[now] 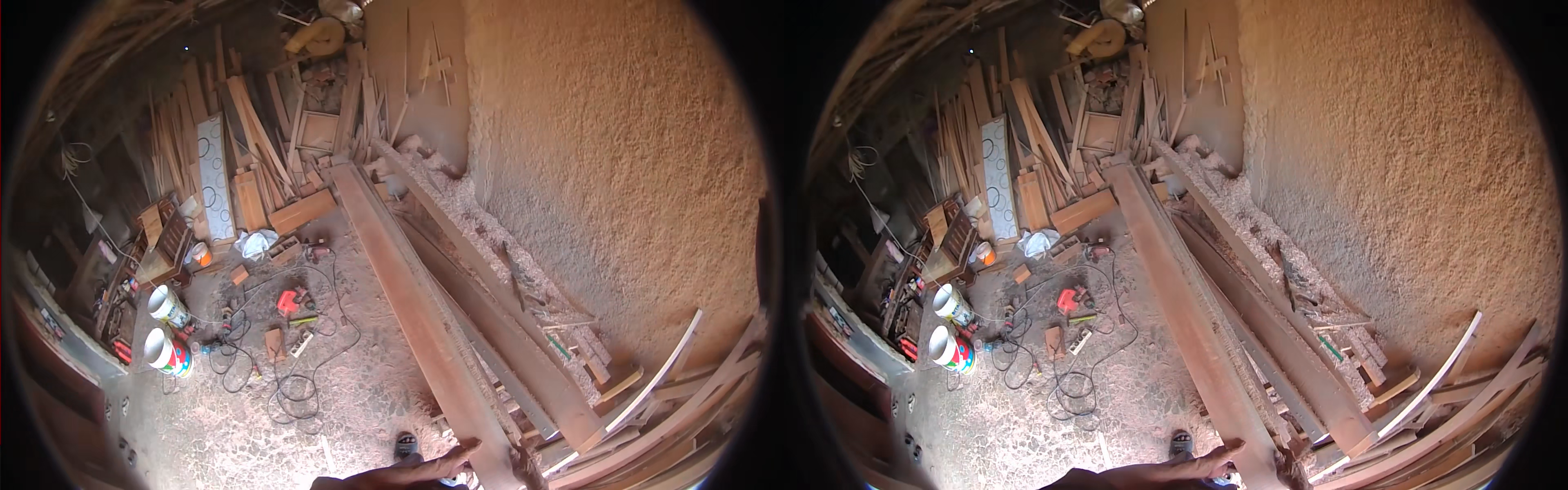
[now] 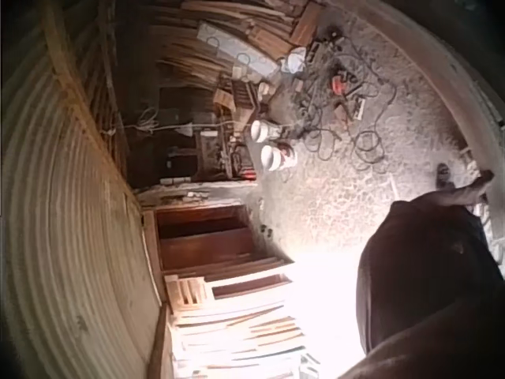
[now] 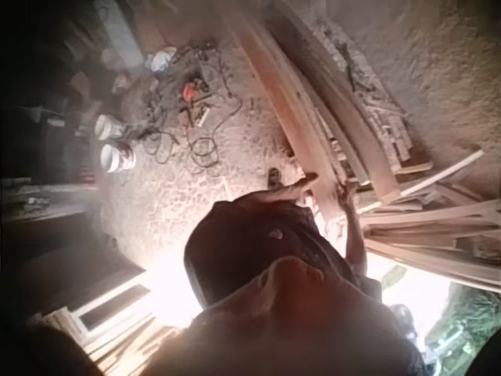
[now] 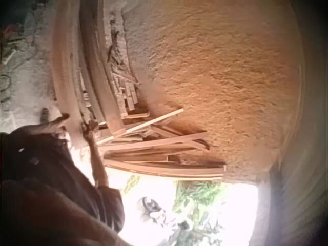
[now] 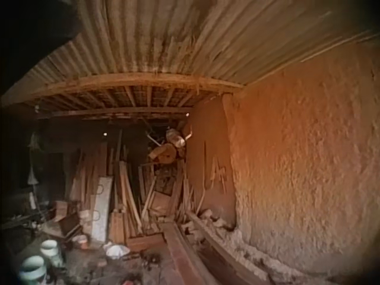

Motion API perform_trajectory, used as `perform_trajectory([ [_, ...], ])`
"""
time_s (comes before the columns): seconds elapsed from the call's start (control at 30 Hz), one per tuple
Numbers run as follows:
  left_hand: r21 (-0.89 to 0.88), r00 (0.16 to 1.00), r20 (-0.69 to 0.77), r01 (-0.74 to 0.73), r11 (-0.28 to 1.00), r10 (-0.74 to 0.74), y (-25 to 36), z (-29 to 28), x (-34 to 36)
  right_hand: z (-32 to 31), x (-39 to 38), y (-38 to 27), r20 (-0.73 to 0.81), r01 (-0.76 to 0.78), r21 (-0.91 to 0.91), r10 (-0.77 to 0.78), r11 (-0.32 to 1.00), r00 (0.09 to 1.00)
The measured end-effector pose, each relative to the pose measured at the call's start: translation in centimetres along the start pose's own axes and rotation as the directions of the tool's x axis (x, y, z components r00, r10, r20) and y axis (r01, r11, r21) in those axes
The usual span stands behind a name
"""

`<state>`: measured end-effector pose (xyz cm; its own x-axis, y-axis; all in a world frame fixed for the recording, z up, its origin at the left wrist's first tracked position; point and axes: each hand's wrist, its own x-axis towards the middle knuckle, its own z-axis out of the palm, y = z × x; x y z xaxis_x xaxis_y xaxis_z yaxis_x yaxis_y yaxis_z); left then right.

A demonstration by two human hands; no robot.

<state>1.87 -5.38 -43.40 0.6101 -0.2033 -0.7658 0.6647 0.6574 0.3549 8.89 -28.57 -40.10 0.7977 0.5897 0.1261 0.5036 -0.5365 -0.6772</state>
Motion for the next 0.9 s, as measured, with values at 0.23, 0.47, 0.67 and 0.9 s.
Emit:
perform_trajectory([
  [0.23,0.357,0.869,-0.167,-0.387,0.85,0.466,3.2,3.4,0.6,5.5,-3.1,15.9,-0.274,0.283,-0.422,-0.419,0.861,0.866],
  [0.47,0.301,0.463,-0.307,-0.782,0.546,0.831,5.7,1.7,6.9,-1.1,-2.7,4.4,0.278,-0.527,0.159,0.475,0.834,0.835],
  [0.67,0.021,0.487,-0.349,-0.85,0.527,0.801,3.0,1.6,10.6,-3.4,-3.5,1.5,0.166,-0.391,0.17,0.365,0.904,0.916],
  [0.9,0.592,0.365,-0.402,-0.596,0.542,0.84,7.1,2.2,6.2,-0.8,-0.4,4.4,0.146,-0.256,0.27,0.223,0.928,0.964],
])
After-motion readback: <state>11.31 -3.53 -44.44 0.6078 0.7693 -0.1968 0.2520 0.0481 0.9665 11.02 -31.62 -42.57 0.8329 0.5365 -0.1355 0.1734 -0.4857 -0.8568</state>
